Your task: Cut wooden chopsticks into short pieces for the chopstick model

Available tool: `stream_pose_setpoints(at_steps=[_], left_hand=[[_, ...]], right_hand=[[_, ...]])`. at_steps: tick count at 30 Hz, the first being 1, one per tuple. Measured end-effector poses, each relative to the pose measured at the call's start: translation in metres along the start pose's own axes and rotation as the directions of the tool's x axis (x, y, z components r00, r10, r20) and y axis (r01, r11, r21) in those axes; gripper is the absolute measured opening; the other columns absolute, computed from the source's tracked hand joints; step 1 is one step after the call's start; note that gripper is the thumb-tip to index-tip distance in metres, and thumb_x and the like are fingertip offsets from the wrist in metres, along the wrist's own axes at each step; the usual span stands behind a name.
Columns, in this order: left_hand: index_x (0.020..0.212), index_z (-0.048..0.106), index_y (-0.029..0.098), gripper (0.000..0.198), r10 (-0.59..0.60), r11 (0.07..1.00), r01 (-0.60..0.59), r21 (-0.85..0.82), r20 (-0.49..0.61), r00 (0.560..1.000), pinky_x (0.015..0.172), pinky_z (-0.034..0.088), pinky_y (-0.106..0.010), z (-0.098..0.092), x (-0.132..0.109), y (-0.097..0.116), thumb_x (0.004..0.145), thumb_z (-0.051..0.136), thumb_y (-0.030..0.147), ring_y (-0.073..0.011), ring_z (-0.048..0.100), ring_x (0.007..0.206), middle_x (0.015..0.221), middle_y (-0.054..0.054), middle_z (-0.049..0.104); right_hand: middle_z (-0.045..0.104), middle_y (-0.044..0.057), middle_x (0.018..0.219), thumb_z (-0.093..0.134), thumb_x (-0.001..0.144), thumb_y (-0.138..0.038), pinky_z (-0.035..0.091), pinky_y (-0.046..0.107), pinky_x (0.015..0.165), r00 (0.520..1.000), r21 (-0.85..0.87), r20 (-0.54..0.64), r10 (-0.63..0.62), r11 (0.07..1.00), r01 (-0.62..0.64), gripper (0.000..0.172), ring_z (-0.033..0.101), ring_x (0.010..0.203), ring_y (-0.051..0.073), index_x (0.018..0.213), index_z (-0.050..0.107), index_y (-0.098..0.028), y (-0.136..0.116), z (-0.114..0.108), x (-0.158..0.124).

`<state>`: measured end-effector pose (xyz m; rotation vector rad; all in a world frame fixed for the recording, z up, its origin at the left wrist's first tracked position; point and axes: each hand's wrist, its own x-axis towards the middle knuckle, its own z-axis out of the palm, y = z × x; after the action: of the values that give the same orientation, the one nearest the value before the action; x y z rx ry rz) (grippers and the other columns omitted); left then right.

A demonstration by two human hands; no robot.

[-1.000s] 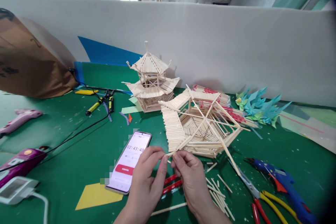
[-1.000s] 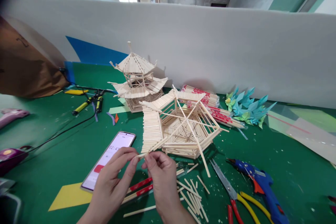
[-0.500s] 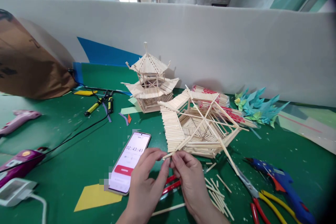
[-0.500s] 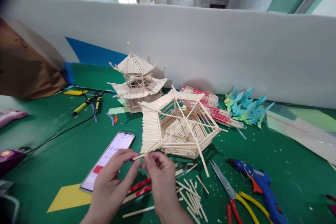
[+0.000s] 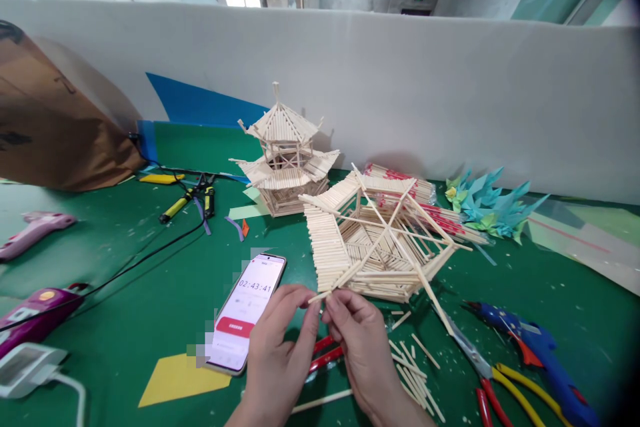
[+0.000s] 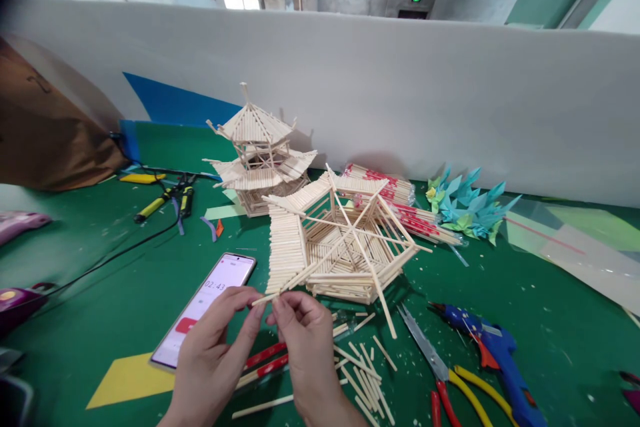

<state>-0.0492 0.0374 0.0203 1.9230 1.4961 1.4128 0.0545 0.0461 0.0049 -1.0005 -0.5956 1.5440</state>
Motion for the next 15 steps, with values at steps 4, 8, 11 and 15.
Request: stream_pose_setpoints(at_steps=[4,8,11,15], left_hand=[[0.081,0.055,0.018,0.009,-0.012,1.0,0.012,-0.012,0.021,1.0,0.064,0.047,-0.025,-0.0003,0.0001,0.0002,0.077,0.052,0.01,-0.0153,0.056,0.073,0.078,-0.003,0.057],[0.081,0.055,0.017,0.009,-0.009,1.0,0.009,-0.024,0.014,1.0,0.065,0.046,-0.025,0.0005,-0.0009,-0.0002,0.078,0.052,0.01,-0.0149,0.055,0.074,0.079,-0.003,0.056],[0.081,0.054,0.017,0.008,-0.009,1.0,0.009,-0.019,0.019,1.0,0.065,0.046,-0.024,0.0003,-0.0016,0.0002,0.078,0.052,0.01,-0.0141,0.054,0.073,0.079,-0.003,0.056],[0.08,0.054,0.017,0.007,-0.024,1.0,0.025,-0.013,0.03,0.999,0.064,0.045,-0.023,-0.001,-0.0011,0.0012,0.078,0.052,0.01,-0.0138,0.054,0.072,0.078,-0.003,0.055]], right_hand=[[0.056,-0.003,0.052,0.072,0.062,-0.03,0.029,0.017,0.043,1.0,0.015,0.01,0.005,1.0,-0.005,0.019,0.04,0.045,0.005,0.066,0.064,-0.013,0.0019,-0.0017,-0.0012],[0.055,-0.003,0.051,0.071,0.063,-0.031,0.029,0.017,0.043,1.0,0.015,0.012,0.0,1.0,0.0,0.019,0.038,0.044,0.004,0.064,0.064,-0.013,0.0021,-0.0009,-0.0008],[0.054,-0.004,0.05,0.071,0.064,-0.03,0.027,0.017,0.042,1.0,0.005,0.011,-0.006,1.0,0.006,0.019,0.036,0.044,0.004,0.063,0.063,-0.013,0.0013,-0.0005,0.0001],[0.053,-0.004,0.05,0.07,0.065,-0.031,0.026,0.017,0.042,1.0,-0.006,0.015,-0.008,1.0,0.008,0.019,0.036,0.044,0.004,0.062,0.063,-0.013,0.0015,-0.0009,0.0005]])
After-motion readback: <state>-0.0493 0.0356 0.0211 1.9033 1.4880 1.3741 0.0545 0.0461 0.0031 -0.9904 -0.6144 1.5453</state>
